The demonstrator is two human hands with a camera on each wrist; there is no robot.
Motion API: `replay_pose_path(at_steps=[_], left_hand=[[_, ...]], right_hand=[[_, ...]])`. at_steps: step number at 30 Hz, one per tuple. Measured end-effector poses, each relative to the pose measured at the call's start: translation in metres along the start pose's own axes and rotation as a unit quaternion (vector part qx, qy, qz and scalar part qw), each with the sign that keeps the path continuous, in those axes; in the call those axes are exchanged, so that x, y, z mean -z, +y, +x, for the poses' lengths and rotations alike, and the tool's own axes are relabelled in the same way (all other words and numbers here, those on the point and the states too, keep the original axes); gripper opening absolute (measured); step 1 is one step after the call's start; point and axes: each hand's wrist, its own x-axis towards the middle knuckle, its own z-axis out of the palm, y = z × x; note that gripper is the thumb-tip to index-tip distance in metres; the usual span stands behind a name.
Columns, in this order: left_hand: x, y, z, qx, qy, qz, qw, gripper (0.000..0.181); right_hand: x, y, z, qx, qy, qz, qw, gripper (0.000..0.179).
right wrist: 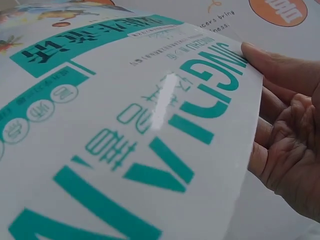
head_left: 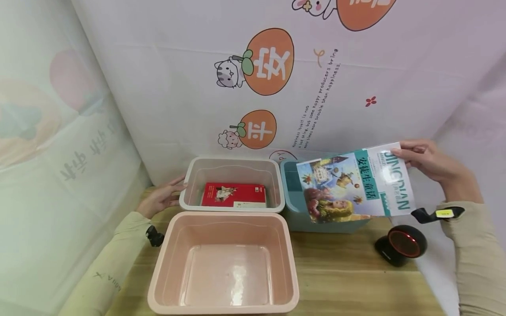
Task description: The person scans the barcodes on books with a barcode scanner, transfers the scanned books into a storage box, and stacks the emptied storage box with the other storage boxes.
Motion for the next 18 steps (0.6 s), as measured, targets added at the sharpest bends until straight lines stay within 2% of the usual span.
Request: replay_pose_path(at_steps=[2,4,7,9,11,12,16,18], left_hand=[[0.000,0.000,0.000,0.001,0.000,-0.002,1.0000,0.073],[0.001,0.000,0.000,0.002,-0.001,-0.005,1.0000,0.073],[0.001,0.001,-0.001,0.002,-0.002,-0.008,1.0000,0.073],[0.001,0.001,-0.001,0.000,-0.001,-0.015,0.9999,0.073],[0.001,0.000,-0.001,0.000,0.001,-0.021,0.9998,0.072],[0.000,0.000,-0.002,0.000,0.001,-0.027,0.9996,0.072],[-0.002,-0.002,-0.003,0.008,0.006,-0.039,0.9992,0.070],[-0.003,-0.002,-0.002,0.010,0.008,-0.043,0.9990,0.070]], right_hand=[[0.002,-0.004,-0.007,-0.012,0.001,-0.031,0.9995,0.050],[0.002,-0.010,-0.013,-0.038,0.012,-0.097,0.9945,0.048],[0.000,-0.017,-0.021,-0.089,0.028,-0.201,0.9751,0.042],[0.000,-0.020,-0.026,-0.123,0.026,-0.247,0.9607,0.038],[0.001,-0.020,-0.030,-0.142,0.005,-0.262,0.9547,0.037],[0.002,-0.020,-0.031,-0.145,-0.013,-0.259,0.9549,0.037],[0.004,-0.017,-0.033,-0.153,-0.105,-0.213,0.9591,0.038],[0.004,-0.016,-0.035,-0.164,-0.140,-0.189,0.9580,0.037]])
